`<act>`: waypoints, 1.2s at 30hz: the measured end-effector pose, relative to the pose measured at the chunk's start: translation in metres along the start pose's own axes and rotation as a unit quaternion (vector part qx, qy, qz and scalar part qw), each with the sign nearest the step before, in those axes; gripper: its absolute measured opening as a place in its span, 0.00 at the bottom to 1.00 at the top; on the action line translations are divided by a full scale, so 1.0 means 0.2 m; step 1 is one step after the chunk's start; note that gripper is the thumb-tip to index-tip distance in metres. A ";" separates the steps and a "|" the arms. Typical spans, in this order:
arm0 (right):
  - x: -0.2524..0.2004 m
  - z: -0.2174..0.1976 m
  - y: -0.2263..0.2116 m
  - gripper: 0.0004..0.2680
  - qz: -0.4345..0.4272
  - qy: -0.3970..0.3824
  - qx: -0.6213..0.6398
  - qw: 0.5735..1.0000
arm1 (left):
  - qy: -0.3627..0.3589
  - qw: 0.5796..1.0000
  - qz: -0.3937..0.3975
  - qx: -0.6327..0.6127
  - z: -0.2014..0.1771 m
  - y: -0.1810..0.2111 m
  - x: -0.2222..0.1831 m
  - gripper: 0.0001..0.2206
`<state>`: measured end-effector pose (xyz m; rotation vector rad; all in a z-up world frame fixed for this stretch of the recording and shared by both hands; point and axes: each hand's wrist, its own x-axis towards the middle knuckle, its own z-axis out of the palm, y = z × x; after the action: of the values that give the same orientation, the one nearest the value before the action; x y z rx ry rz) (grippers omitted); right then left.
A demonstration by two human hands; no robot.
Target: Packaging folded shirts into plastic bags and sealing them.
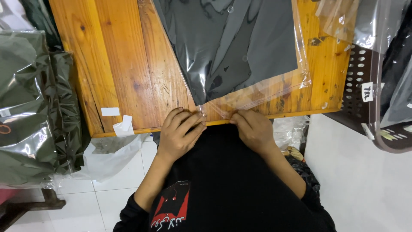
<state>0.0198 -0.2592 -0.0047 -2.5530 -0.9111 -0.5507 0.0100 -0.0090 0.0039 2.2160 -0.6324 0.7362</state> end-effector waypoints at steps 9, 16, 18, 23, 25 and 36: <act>-0.47 -0.19 0.42 0.08 0.193 0.032 -0.036 0.980 | 0.000 1.000 -0.022 -0.005 0.02 0.00 -0.06 0.01; -0.58 -0.57 0.53 0.05 0.306 0.150 -0.185 0.922 | -0.080 0.997 -0.003 -0.008 -0.05 0.01 0.03 0.02; -0.48 -0.60 0.46 0.07 0.319 0.223 -0.189 0.901 | -0.087 0.996 -0.011 -0.011 -0.05 0.02 0.02 0.09; -0.45 -0.68 0.42 0.06 0.416 0.435 -0.048 0.797 | -0.090 0.994 -0.036 -0.041 -0.08 0.04 0.01 0.02; -0.50 -0.73 0.45 0.10 0.437 0.477 -0.031 0.762 | -0.091 0.993 -0.047 -0.054 -0.08 0.03 -0.01 0.04; -0.87 -0.90 0.65 0.09 0.485 0.671 0.043 0.559 | 0.010 0.989 -0.128 -0.075 -0.30 -0.03 -0.02 0.04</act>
<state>-0.0607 -0.5273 0.0386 -1.2949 0.9264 -1.5115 -0.0079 0.0404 0.0322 2.0985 -0.3713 0.5589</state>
